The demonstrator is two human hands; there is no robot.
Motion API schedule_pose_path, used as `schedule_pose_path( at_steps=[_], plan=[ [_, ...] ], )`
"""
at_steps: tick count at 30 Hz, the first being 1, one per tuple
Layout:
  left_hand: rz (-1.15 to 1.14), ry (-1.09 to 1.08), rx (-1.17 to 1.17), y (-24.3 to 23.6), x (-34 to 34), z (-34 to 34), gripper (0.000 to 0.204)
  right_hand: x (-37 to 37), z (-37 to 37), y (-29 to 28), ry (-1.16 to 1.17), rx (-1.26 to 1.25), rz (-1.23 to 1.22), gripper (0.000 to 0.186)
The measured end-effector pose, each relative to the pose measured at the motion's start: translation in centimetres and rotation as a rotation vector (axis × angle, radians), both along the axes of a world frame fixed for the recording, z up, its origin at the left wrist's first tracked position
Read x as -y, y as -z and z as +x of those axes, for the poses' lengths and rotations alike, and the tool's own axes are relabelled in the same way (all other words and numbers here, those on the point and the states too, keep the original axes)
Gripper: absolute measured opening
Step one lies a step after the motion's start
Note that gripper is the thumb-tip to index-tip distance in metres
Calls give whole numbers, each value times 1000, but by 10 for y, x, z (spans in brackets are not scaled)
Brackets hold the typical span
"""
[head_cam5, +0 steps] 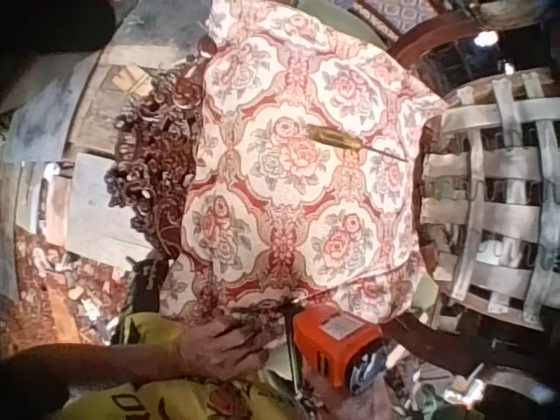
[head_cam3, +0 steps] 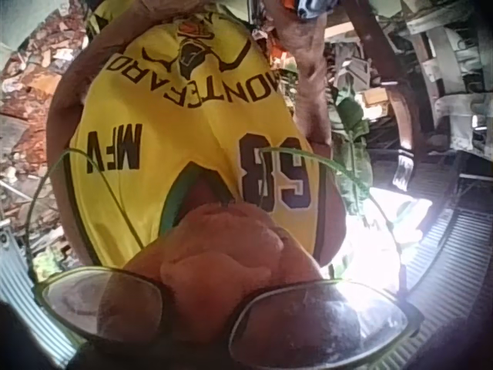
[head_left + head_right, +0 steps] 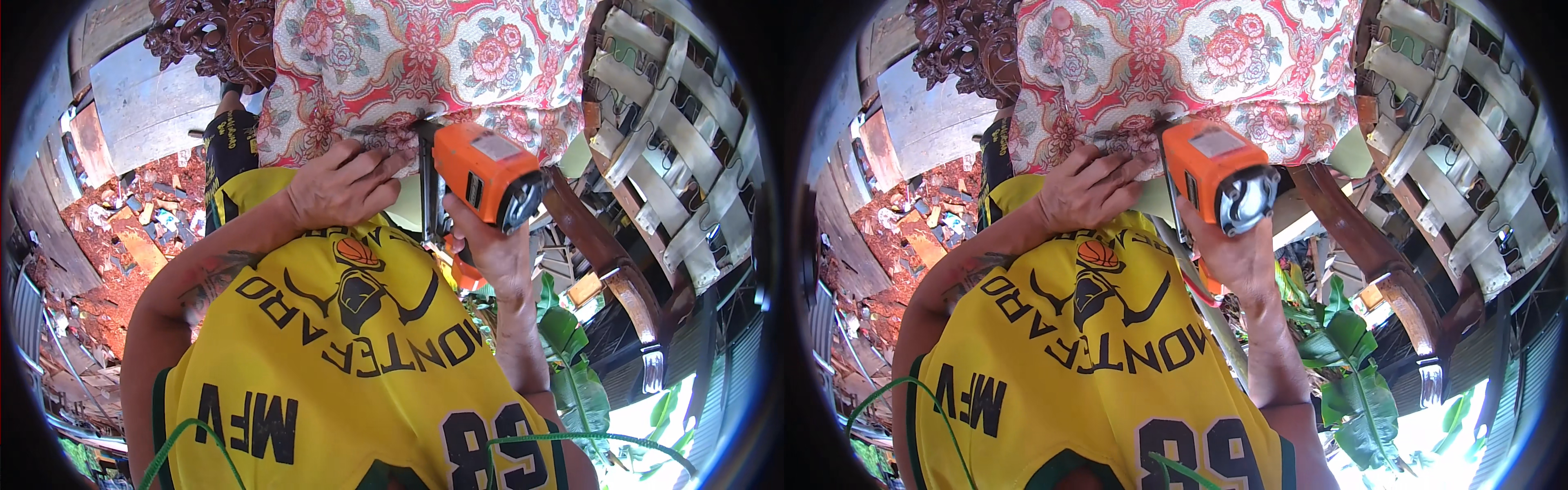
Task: The person uses a screwdriver and pliers to remove staples and fabric from a chair seat, then aligns a new piece of floral fabric over the cushion and secures it with a staple gun.
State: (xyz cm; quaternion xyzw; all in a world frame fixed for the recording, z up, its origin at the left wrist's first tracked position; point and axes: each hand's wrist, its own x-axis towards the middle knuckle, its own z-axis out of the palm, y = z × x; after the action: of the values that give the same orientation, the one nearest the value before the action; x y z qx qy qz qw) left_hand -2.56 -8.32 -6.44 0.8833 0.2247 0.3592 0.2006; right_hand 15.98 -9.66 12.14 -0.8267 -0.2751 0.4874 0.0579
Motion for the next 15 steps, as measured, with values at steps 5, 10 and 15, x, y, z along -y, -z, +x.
schedule_pose_path(
  at_steps=[5, 10, 15],
  plan=[
    [24, 36, 57, 4, 0, -2, 14, 18, -9, -8, 78, 21, 48, 33],
    [3, 84, 86, 5, -2, -5, 13, 15, -14, -3, 105, 8, 16, 28],
    [-5, 102, 107, 7, -3, -8, 14, 11, -17, -2, 95, 2, 14, 26]
  ],
)
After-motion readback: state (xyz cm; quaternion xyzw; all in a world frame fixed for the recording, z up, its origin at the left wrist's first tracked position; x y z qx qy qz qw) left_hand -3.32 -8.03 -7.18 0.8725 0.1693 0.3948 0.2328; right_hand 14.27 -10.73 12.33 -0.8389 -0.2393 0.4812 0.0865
